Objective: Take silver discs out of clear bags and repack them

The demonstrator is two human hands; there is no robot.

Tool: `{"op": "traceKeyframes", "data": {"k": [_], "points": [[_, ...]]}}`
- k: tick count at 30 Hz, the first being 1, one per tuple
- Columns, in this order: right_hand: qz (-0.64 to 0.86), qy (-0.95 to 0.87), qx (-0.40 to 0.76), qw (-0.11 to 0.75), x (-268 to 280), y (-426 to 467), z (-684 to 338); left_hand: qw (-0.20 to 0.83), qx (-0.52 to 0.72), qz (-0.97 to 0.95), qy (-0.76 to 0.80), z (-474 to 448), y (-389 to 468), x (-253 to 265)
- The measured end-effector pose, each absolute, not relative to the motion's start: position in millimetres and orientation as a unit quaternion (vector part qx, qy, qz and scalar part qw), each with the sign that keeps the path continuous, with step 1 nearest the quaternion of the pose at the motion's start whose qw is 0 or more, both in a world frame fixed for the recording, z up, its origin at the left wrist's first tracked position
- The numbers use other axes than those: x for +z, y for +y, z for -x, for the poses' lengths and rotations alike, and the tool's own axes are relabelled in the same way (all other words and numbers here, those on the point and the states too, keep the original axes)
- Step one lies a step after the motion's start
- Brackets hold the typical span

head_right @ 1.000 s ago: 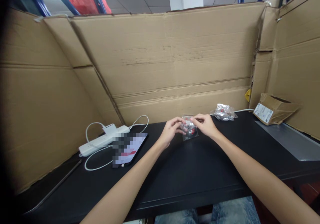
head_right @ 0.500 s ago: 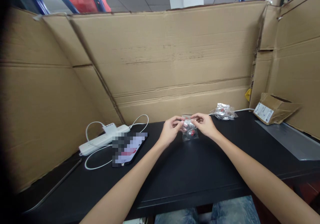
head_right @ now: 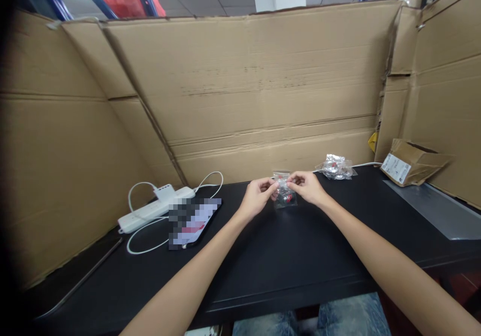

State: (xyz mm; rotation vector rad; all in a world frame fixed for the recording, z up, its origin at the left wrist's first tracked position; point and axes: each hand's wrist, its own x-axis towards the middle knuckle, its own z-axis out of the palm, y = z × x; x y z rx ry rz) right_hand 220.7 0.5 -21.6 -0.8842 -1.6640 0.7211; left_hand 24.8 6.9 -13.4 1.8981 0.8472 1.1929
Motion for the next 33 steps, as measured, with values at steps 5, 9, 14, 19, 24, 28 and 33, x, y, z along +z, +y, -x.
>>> {"op": "traceKeyframes", "data": {"k": [5,9,14,19,24,28,33], "points": [[0.378,-0.732,0.261,0.504,-21,0,-222,0.381,0.437,-0.752,0.314,-25,5,-11],[0.380,-0.756,0.238,0.478,-18,-6,-219,0.360,0.417,-0.778,0.302,-25,1,-8],[0.395,-0.783,0.162,0.453,-10,-14,-217,0.221,0.387,-0.837,0.316,-23,-7,-1],[0.392,-0.783,0.157,0.456,-8,-14,-219,0.154,0.338,-0.871,0.321,-17,-10,11],[0.391,-0.775,0.201,0.453,-9,-9,-225,0.200,0.300,-0.873,0.327,-8,-6,23],[0.395,-0.765,0.227,0.456,-7,-7,-230,0.226,0.286,-0.865,0.346,-3,-2,24],[0.402,-0.751,0.252,0.459,-2,-8,-232,0.241,0.293,-0.856,0.352,1,2,24]]}}
